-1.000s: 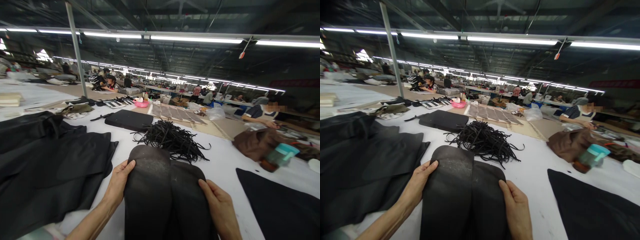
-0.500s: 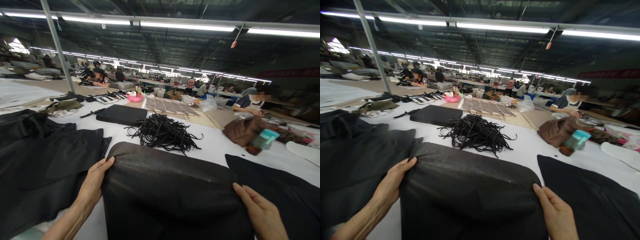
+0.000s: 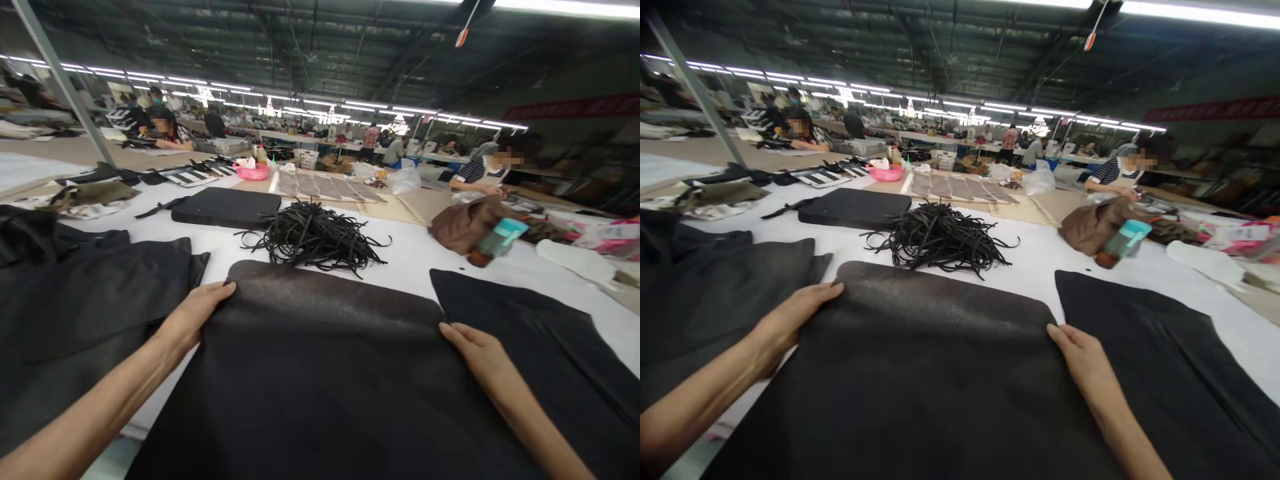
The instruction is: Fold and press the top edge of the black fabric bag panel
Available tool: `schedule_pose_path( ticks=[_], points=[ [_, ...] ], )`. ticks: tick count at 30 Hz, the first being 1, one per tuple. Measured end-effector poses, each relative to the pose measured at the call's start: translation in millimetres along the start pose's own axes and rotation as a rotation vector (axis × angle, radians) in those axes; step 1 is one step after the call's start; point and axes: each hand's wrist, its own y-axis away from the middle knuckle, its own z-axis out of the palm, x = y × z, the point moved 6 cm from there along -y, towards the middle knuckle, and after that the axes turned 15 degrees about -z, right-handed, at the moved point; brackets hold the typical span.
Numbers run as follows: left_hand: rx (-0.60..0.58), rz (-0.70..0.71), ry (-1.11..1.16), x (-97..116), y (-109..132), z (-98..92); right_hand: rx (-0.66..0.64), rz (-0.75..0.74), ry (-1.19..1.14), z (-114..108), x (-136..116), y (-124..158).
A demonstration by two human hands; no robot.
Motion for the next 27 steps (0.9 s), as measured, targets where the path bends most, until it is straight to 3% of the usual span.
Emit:
schedule_pose_path(
  ticks=[2, 4, 7, 11, 15, 18, 20, 21, 22, 24, 25, 27],
  points=[
    [0.104, 0.277, -0.469, -12, -27, 19.3, -0.017, -0.173, 0.268, 19, 24, -16],
    [0.153, 0.337, -0.595, -33, -50, 29.6, -0.003, -0.300, 0.494, 36, 45, -23],
    [0.208, 0.386, -0.735, -54, -65, 35.5, 0.011, -0.389, 0.748, 51, 64, -21],
    [0.278, 0.404, -0.943, -66, -64, 38.1, -0.013, -0.403, 1.018, 56, 72, -16],
    [0.318, 0.418, -1.071, -69, -57, 42.1, -0.069, -0.403, 1.126, 58, 73, -13],
    [0.442, 0.546, -1.162, -57, -46, 42.3, -0.015, -0.406, 1.160, 49, 61, -10],
    [0.534, 0.684, -1.205, -45, -33, 44.4, 0.089, -0.438, 1.237, 42, 41, -5],
    [0.526, 0.755, -1.205, -41, -26, 48.4, 0.136, -0.476, 1.271, 42, 28, -1],
    [0.456, 0.814, -1.191, -39, -18, 55.2, 0.161, -0.528, 1.286, 46, 15, 4],
    [0.172, 0.910, -1.165, -44, -2, 77.3, 0.113, -0.663, 1.234, 68, -9, 18],
    [-0.001, 0.938, -1.163, -51, 7, 90.3, 0.037, -0.727, 1.169, 84, -18, 26],
    [-0.289, 0.946, -1.195, -70, 24, 112.1, -0.245, -0.855, 1.019, 125, -24, 48]
  ],
)
